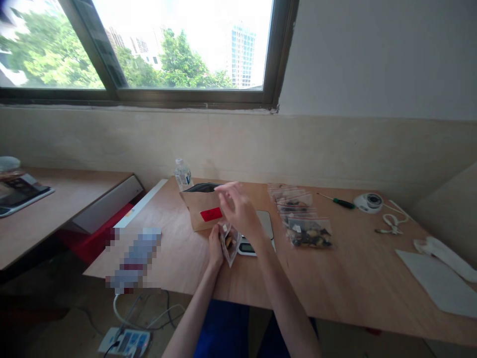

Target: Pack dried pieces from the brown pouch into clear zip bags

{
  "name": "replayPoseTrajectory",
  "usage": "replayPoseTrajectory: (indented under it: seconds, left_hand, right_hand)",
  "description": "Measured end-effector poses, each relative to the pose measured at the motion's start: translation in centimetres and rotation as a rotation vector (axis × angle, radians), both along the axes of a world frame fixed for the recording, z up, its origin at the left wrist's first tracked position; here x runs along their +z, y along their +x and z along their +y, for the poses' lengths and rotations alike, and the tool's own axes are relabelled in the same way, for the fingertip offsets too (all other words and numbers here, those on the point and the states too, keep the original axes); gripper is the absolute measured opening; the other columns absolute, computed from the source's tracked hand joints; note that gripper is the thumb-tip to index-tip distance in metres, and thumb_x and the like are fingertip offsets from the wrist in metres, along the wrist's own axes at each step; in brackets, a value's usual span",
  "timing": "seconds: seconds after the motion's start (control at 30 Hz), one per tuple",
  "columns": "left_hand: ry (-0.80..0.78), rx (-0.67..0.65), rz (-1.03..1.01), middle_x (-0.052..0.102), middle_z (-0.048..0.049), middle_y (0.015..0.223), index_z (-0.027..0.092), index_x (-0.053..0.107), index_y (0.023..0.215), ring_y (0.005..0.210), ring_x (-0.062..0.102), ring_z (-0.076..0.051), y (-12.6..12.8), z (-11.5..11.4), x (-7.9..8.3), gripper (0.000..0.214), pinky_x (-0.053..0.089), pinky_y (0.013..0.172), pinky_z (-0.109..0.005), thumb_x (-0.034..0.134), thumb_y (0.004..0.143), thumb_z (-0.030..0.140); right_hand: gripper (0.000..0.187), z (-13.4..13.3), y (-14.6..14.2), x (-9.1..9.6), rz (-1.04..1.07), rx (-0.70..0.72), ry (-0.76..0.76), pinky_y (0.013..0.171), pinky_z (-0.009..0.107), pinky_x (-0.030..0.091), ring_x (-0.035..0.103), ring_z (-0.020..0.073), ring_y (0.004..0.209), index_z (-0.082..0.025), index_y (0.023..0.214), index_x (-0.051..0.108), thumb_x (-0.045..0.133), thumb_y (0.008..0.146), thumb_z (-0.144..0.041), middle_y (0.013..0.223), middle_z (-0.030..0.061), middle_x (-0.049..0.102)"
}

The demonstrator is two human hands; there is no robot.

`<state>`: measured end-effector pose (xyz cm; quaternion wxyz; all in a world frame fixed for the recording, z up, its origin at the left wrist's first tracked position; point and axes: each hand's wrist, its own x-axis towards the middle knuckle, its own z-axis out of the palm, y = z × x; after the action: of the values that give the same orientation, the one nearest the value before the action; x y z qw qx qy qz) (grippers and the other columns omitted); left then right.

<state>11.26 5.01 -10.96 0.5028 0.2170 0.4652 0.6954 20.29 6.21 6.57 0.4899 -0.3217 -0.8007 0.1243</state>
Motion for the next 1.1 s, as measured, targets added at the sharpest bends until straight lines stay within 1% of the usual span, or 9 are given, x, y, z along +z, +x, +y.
replayPoseTrajectory:
  seconds: [0.1, 0.17, 0.27, 0.37, 0.5, 0.67, 0.87, 0.97, 1.1]
  left_hand:
    - [0.068, 0.024, 0.067, 0.058, 0.001, 0.063, 0.017, 0.058, 0.07, 0.057, 0.053, -0.012, -0.3, 0.0, 0.0, 0.034, 0.043, 0.06, -0.023, 0.051, 0.08, 0.048]
    - [0.101, 0.047, 0.109, 0.059, 0.0, 0.066, 0.017, 0.059, 0.068, 0.064, 0.054, -0.013, -0.5, -0.1, 0.0, 0.031, 0.043, 0.066, -0.022, 0.053, 0.08, 0.045]
    - [0.133, 0.072, 0.156, 0.059, 0.0, 0.067, 0.017, 0.059, 0.064, 0.067, 0.054, -0.013, -0.6, -0.2, -0.1, 0.028, 0.041, 0.069, -0.021, 0.056, 0.079, 0.041]
    - [0.145, 0.095, 0.183, 0.056, 0.001, 0.064, 0.017, 0.059, 0.063, 0.064, 0.051, -0.012, -0.6, -0.3, -0.3, 0.028, 0.04, 0.067, -0.02, 0.057, 0.08, 0.04]
    - [0.143, 0.116, 0.198, 0.061, -0.0015, 0.07, 0.016, 0.063, 0.069, 0.069, 0.054, -0.014, -0.6, -0.2, -0.5, 0.028, 0.042, 0.07, -0.022, 0.056, 0.079, 0.041]
    - [0.161, 0.092, 0.206, 0.064, -0.0036, 0.072, 0.016, 0.064, 0.07, 0.071, 0.057, -0.016, -0.6, -0.1, -0.4, 0.028, 0.044, 0.073, -0.025, 0.058, 0.076, 0.042]
    - [0.153, 0.118, 0.221, 0.062, -0.0035, 0.066, 0.016, 0.062, 0.066, 0.065, 0.056, -0.016, -0.9, 0.0, -0.4, 0.029, 0.045, 0.066, -0.026, 0.056, 0.074, 0.043]
    - [0.143, 0.124, 0.238, 0.06, -0.0023, 0.06, 0.016, 0.059, 0.059, 0.06, 0.054, -0.015, -1.0, 0.1, -0.4, 0.029, 0.045, 0.061, -0.025, 0.057, 0.072, 0.042]
    - [0.142, 0.1, 0.255, 0.061, -0.0027, 0.06, 0.016, 0.06, 0.059, 0.06, 0.054, -0.016, -1.0, 0.0, -0.6, 0.027, 0.046, 0.061, -0.026, 0.057, 0.071, 0.041]
  right_hand:
    - [0.018, -3.3, 1.5, -3.6, 0.181, -0.083, -0.212, 0.068, 0.03, 0.047, 0.057, 0.0177, 0.073, -0.024, 0.083, 0.052, 0.039, 0.085, -0.012, 0.078, 0.0023, 0.058]
    - [0.019, -4.8, 1.6, -6.7, 0.124, -0.049, -0.341, 0.065, 0.029, 0.047, 0.056, 0.0181, 0.069, -0.024, 0.077, 0.05, 0.038, 0.082, -0.01, 0.073, 0.0011, 0.056]
    - [0.019, -5.6, 1.1, -10.8, 0.11, -0.155, -0.343, 0.068, 0.032, 0.047, 0.056, 0.02, 0.072, -0.025, 0.074, 0.047, 0.037, 0.08, -0.01, 0.075, 0.0028, 0.055]
    - [0.015, -5.0, 0.5, -13.1, 0.161, -0.302, -0.356, 0.067, 0.034, 0.048, 0.056, 0.0205, 0.07, -0.025, 0.074, 0.044, 0.039, 0.079, -0.012, 0.073, 0.0026, 0.054]
    - [0.013, -3.5, 0.1, -14.4, 0.052, -0.235, -0.418, 0.077, 0.04, 0.051, 0.061, 0.023, 0.083, -0.022, 0.089, 0.052, 0.044, 0.08, -0.016, 0.088, 0.0069, 0.061]
    - [0.046, -2.9, -0.6, -16.1, -0.103, -0.159, -0.362, 0.102, 0.051, 0.037, 0.048, 0.0279, 0.12, -0.023, 0.118, 0.052, 0.052, 0.074, -0.011, 0.124, 0.0119, 0.054]
    - [0.06, -3.2, -0.4, -16.6, -0.101, -0.03, -0.411, 0.109, 0.048, 0.029, 0.039, 0.0251, 0.129, -0.026, 0.132, 0.042, 0.051, 0.075, -0.01, 0.135, 0.0099, 0.046]
    - [0.064, -3.3, -0.2, -16.2, -0.163, 0.072, -0.498, 0.11, 0.046, 0.026, 0.033, 0.0249, 0.133, -0.021, 0.137, 0.034, 0.05, 0.076, -0.01, 0.141, 0.0127, 0.039]
    - [0.067, -3.6, -0.1, -16.1, -0.247, 0.095, -0.555, 0.111, 0.047, 0.022, 0.029, 0.027, 0.135, -0.018, 0.138, 0.033, 0.05, 0.074, -0.009, 0.141, 0.0156, 0.038]
